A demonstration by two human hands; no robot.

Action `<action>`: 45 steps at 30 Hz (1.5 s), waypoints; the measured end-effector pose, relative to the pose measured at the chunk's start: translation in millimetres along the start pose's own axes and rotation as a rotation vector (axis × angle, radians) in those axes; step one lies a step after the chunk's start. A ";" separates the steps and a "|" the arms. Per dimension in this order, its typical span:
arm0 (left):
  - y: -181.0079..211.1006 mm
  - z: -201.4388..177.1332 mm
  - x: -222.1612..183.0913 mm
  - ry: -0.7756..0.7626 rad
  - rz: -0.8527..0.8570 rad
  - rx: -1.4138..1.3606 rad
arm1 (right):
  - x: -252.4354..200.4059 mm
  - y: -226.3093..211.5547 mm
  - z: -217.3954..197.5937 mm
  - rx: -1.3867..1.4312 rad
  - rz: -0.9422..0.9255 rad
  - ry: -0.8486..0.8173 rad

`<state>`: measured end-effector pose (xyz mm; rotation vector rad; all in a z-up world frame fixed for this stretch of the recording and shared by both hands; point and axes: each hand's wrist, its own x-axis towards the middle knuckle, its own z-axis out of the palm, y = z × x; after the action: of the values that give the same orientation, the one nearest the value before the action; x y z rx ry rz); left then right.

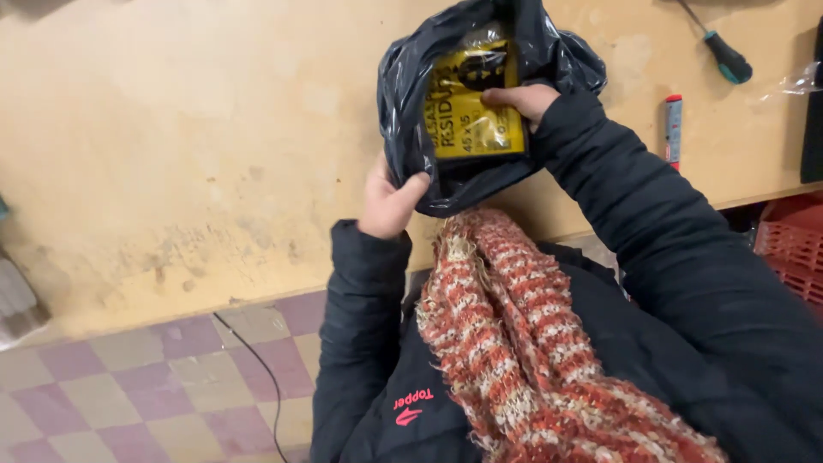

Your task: Packaging bundles of trash bags into larger bags and using an impulse sealer to seal the packaging.

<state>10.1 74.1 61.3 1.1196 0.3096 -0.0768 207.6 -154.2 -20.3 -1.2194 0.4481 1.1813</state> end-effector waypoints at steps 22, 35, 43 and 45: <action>-67.5 103.0 152.2 -1.080 0.622 2.138 | -62.9 21.2 -61.8 -2.242 -0.659 0.370; -150.8 27.4 173.7 -0.982 0.018 2.274 | -24.9 13.9 -98.3 -2.129 -0.383 -0.136; 79.9 66.6 78.3 -0.731 0.380 1.633 | -136.9 -113.8 58.0 -2.030 -0.234 -0.303; 158.9 40.2 46.4 -0.846 0.424 1.108 | -170.6 -162.5 125.0 -1.758 -0.275 -0.547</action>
<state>96.9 112.1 202.9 2.0853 -0.8390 -0.3596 245.3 -103.1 238.8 -2.1015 -1.4577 1.5159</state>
